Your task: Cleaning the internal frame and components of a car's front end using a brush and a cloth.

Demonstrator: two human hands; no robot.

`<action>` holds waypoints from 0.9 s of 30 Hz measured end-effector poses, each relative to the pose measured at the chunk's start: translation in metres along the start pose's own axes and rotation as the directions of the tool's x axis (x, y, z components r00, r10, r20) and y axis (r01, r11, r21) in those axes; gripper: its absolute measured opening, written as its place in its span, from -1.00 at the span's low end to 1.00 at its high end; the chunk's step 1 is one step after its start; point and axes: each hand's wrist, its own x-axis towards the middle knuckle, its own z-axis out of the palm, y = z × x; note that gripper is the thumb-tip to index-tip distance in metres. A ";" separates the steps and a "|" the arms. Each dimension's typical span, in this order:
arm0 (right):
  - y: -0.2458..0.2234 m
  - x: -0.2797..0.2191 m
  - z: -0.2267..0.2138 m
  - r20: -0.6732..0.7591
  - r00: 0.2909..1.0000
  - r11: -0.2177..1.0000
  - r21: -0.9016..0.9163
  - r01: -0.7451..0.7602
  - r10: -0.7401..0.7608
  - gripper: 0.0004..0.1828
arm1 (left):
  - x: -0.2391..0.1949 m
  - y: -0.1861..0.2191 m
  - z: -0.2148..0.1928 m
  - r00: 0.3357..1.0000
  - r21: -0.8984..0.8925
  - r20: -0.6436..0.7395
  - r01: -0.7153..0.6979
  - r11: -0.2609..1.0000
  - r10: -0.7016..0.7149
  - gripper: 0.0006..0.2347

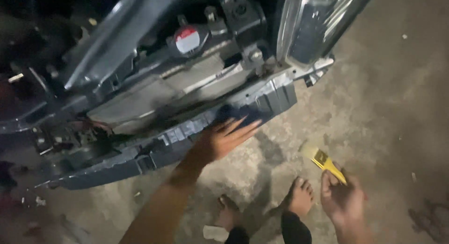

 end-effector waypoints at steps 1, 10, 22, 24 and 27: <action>0.006 -0.011 0.018 -0.077 0.997 0.996 -0.082 0.016 -0.022 -0.68 | 0.029 -0.003 0.008 0.997 -0.065 -0.078 -0.024 0.998 0.019 -0.56; -0.025 -0.021 0.028 0.073 0.997 0.998 -0.043 0.040 -0.037 -0.73 | 0.128 -0.004 0.002 0.994 0.203 -0.074 0.100 0.974 -0.086 -0.53; -0.041 -0.044 0.033 -0.097 0.989 0.990 -0.099 0.100 -0.109 -0.73 | 0.231 0.001 0.022 0.999 0.401 0.015 0.020 0.916 -0.028 -0.46; -0.037 -0.053 0.044 -0.082 0.991 0.986 -0.133 0.097 -0.108 -0.76 | 0.213 -0.001 0.009 0.999 0.350 0.032 0.024 0.936 -0.037 -0.44; -0.029 -0.067 0.067 -0.154 0.978 0.961 -0.258 0.098 -0.141 -0.70 | 0.152 -0.002 -0.011 0.993 0.241 -0.048 0.120 0.963 -0.112 -0.46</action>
